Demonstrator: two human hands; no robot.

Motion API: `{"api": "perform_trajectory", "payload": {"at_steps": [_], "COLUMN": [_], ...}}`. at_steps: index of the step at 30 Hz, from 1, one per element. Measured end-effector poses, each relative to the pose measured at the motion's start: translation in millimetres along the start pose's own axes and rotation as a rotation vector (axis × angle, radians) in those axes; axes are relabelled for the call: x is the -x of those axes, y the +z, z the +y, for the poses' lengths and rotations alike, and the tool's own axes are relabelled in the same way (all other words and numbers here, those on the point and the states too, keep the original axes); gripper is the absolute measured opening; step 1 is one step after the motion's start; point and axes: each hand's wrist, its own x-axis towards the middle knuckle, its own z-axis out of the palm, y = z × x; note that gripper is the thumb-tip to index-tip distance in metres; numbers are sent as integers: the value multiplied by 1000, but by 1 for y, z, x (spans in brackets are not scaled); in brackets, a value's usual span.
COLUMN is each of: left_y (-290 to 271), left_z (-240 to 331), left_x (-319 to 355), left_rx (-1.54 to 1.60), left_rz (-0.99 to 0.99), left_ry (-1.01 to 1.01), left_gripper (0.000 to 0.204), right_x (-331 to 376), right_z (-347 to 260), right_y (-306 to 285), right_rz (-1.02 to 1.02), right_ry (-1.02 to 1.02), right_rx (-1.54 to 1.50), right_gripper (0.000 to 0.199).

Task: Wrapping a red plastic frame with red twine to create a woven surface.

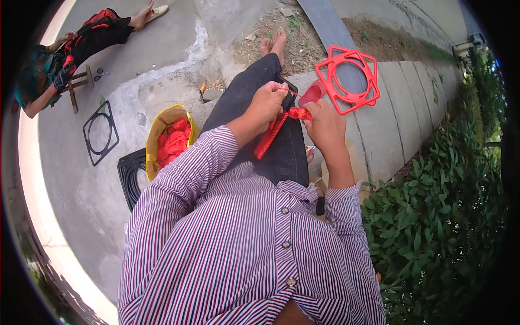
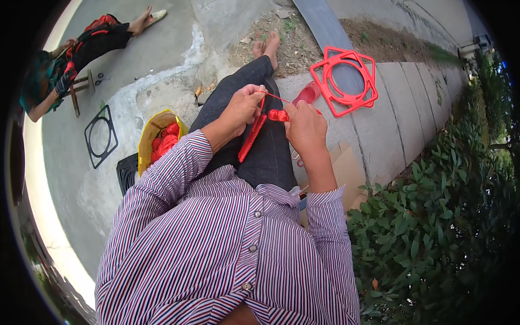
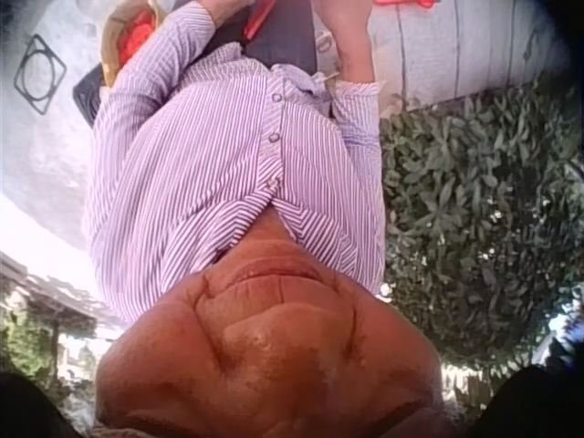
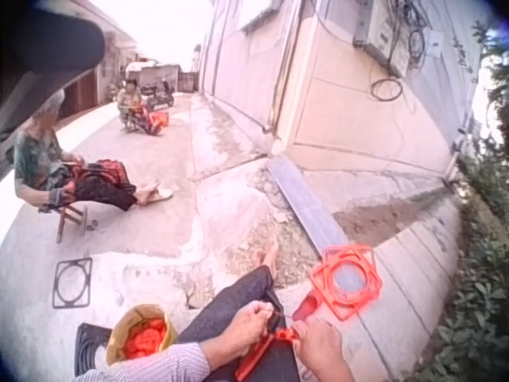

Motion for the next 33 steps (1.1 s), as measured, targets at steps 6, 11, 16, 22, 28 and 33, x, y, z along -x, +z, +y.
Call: {"api": "perform_trajectory", "payload": {"at_steps": [6, 11, 16, 22, 28, 33], "left_y": [-17, 0, -3, -8, -7, -15], "left_z": [-19, 16, 21, 4, 0, -14], "left_x": [-30, 16, 20, 7, -2, -19], "left_rx": [-401, 91, 195, -127, -91, 28], "left_rz": [42, 10, -182, -129, -171, -280], "left_ry": [127, 89, -11, 59, -308, -425], "left_gripper": [18, 19, 19, 21, 19, 8], "right_x": [-16, -1, 15, 61, 117, 160], "right_z": [-25, -30, -16, 6, 28, 15], "right_y": [45, 25, -2, -23, -30, 18], "right_rz": [165, 438, 378, 592, 213, 124], "right_ry": [277, -56, 125, 338, 127, 458], "right_rx": [-1158, -687, -853, -1615, -2297, -1915], "right_gripper": [39, 35, 28, 34, 57, 54]}}
